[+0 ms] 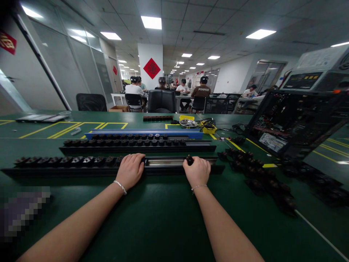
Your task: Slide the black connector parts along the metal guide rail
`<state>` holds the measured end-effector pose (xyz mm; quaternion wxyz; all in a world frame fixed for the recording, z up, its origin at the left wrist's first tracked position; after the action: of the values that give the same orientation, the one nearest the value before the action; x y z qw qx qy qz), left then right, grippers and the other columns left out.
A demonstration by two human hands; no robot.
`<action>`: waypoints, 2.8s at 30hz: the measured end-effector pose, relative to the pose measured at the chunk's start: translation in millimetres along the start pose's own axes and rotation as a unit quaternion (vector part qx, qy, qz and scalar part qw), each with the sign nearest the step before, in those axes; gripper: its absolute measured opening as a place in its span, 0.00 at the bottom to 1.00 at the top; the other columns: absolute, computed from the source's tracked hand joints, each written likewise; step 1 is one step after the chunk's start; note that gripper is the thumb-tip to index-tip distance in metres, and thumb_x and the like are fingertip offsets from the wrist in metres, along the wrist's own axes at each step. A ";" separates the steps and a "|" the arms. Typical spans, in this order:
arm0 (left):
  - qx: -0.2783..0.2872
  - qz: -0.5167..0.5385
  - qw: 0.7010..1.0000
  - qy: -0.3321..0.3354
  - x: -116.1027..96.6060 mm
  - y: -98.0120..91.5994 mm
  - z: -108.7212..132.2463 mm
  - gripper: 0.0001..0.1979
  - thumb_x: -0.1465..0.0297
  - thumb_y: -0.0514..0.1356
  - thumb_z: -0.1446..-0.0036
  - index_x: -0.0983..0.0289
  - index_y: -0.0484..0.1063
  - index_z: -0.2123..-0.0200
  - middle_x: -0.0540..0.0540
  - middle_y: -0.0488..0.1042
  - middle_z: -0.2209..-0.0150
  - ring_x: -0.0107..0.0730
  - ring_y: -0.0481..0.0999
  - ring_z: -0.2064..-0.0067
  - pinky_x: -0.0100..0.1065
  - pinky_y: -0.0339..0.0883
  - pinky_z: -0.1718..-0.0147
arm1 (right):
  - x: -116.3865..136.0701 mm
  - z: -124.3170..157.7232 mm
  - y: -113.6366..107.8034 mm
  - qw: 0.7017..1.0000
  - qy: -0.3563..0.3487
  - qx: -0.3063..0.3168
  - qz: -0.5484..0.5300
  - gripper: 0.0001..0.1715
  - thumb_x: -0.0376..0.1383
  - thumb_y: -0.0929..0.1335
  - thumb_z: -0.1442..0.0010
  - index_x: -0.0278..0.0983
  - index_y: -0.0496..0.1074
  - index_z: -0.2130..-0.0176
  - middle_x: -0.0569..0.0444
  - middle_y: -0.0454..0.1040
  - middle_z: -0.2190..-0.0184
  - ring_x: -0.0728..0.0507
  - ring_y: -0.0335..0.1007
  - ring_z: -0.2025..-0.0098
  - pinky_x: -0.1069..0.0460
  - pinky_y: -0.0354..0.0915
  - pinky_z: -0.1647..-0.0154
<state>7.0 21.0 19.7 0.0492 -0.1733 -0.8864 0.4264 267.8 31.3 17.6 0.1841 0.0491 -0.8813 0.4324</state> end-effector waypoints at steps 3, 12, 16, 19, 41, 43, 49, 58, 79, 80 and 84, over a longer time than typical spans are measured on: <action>0.001 0.001 1.000 0.000 0.3 0.1 0.0 0.15 0.69 0.48 0.42 0.62 0.67 0.53 0.58 0.73 0.54 0.40 0.69 0.52 0.44 0.55 0.48 | -3.5 -0.8 0.0 1.000 0.010 -0.010 0.001 0.19 0.47 0.63 0.50 0.35 0.72 0.69 0.47 0.73 0.72 0.38 0.66 0.63 0.42 0.54 0.53; 0.006 0.001 1.000 -0.003 0.2 -0.2 -0.1 0.15 0.69 0.48 0.42 0.62 0.66 0.53 0.57 0.73 0.55 0.41 0.69 0.52 0.44 0.55 0.48 | -14.7 -4.6 -4.1 0.999 0.043 -0.009 -0.004 0.20 0.47 0.62 0.50 0.34 0.72 0.68 0.46 0.73 0.70 0.38 0.65 0.61 0.38 0.50 0.48; 0.004 0.001 1.000 -0.002 -0.3 -0.8 -0.1 0.15 0.69 0.48 0.42 0.63 0.66 0.53 0.57 0.73 0.55 0.40 0.69 0.52 0.43 0.55 0.48 | -18.2 -5.3 -5.4 0.998 0.065 -0.009 -0.001 0.20 0.46 0.62 0.50 0.34 0.72 0.67 0.46 0.73 0.69 0.37 0.65 0.60 0.37 0.47 0.46; 0.004 0.001 1.000 -0.001 -0.6 -0.9 -0.6 0.15 0.69 0.48 0.42 0.62 0.66 0.53 0.57 0.73 0.55 0.40 0.69 0.52 0.43 0.55 0.48 | -19.9 -6.2 -6.4 0.997 0.073 -0.005 0.000 0.20 0.46 0.62 0.50 0.34 0.72 0.67 0.45 0.73 0.68 0.37 0.65 0.59 0.36 0.45 0.45; 0.001 -0.002 1.000 0.000 2.1 2.3 -0.1 0.15 0.69 0.48 0.42 0.63 0.66 0.53 0.57 0.73 0.54 0.40 0.69 0.52 0.43 0.55 0.47 | -33.9 -12.6 -0.7 0.993 0.120 0.009 -0.013 0.20 0.48 0.62 0.52 0.36 0.69 0.67 0.47 0.72 0.67 0.38 0.63 0.59 0.37 0.39 0.43; 0.002 -0.001 1.000 0.000 2.2 2.6 -0.2 0.15 0.69 0.48 0.41 0.63 0.66 0.53 0.57 0.73 0.54 0.40 0.69 0.52 0.43 0.55 0.47 | -34.6 -12.7 0.2 0.993 0.119 0.007 -0.017 0.20 0.48 0.62 0.52 0.36 0.69 0.67 0.48 0.72 0.67 0.38 0.62 0.59 0.38 0.39 0.43; -0.002 -0.001 1.000 0.002 1.6 1.6 -0.6 0.15 0.69 0.49 0.42 0.63 0.66 0.53 0.57 0.73 0.55 0.39 0.69 0.52 0.43 0.55 0.48 | -35.9 -11.7 -2.3 0.992 0.122 0.001 -0.010 0.19 0.46 0.62 0.52 0.36 0.69 0.66 0.48 0.73 0.66 0.39 0.63 0.59 0.40 0.42 0.43; 0.000 -0.002 1.000 -0.001 0.9 1.8 -1.0 0.14 0.69 0.49 0.42 0.62 0.66 0.53 0.56 0.73 0.54 0.40 0.69 0.52 0.43 0.55 0.47 | -51.4 -16.6 -3.4 0.994 0.111 -0.018 0.014 0.22 0.47 0.62 0.52 0.35 0.71 0.65 0.47 0.73 0.68 0.39 0.64 0.60 0.40 0.47 0.45; 0.002 0.001 1.000 0.000 0.7 0.8 -0.7 0.15 0.69 0.48 0.41 0.62 0.66 0.53 0.57 0.73 0.54 0.40 0.69 0.52 0.44 0.55 0.47 | -59.9 -21.0 -9.9 0.991 0.129 -0.021 0.018 0.22 0.47 0.62 0.52 0.34 0.72 0.64 0.46 0.72 0.67 0.39 0.63 0.61 0.43 0.53 0.50; 0.003 0.001 1.000 -0.001 0.6 0.7 -0.7 0.15 0.69 0.48 0.41 0.62 0.66 0.53 0.57 0.73 0.54 0.40 0.69 0.52 0.44 0.55 0.47 | -61.1 -21.5 -10.5 0.991 0.133 -0.021 0.014 0.22 0.46 0.62 0.52 0.34 0.72 0.63 0.45 0.72 0.67 0.39 0.63 0.61 0.44 0.55 0.52; 0.002 -0.003 1.000 -0.004 0.5 0.6 -0.4 0.15 0.69 0.48 0.41 0.62 0.67 0.53 0.57 0.73 0.54 0.40 0.69 0.52 0.43 0.55 0.47 | -64.6 -23.0 -12.2 0.989 0.146 -0.016 0.004 0.23 0.46 0.63 0.53 0.34 0.72 0.63 0.45 0.73 0.67 0.38 0.63 0.62 0.46 0.58 0.58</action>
<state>6.8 21.8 19.4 0.0477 -0.1692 -0.8860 0.4291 337.2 37.0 15.8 0.3103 -0.0209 -0.8521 0.4211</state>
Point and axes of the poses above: each hand's wrist, its own z-axis away from the middle knuckle, its own y-axis out of the palm, x = y × z, the point moved 3 cm from there along -z, towards the middle knuckle
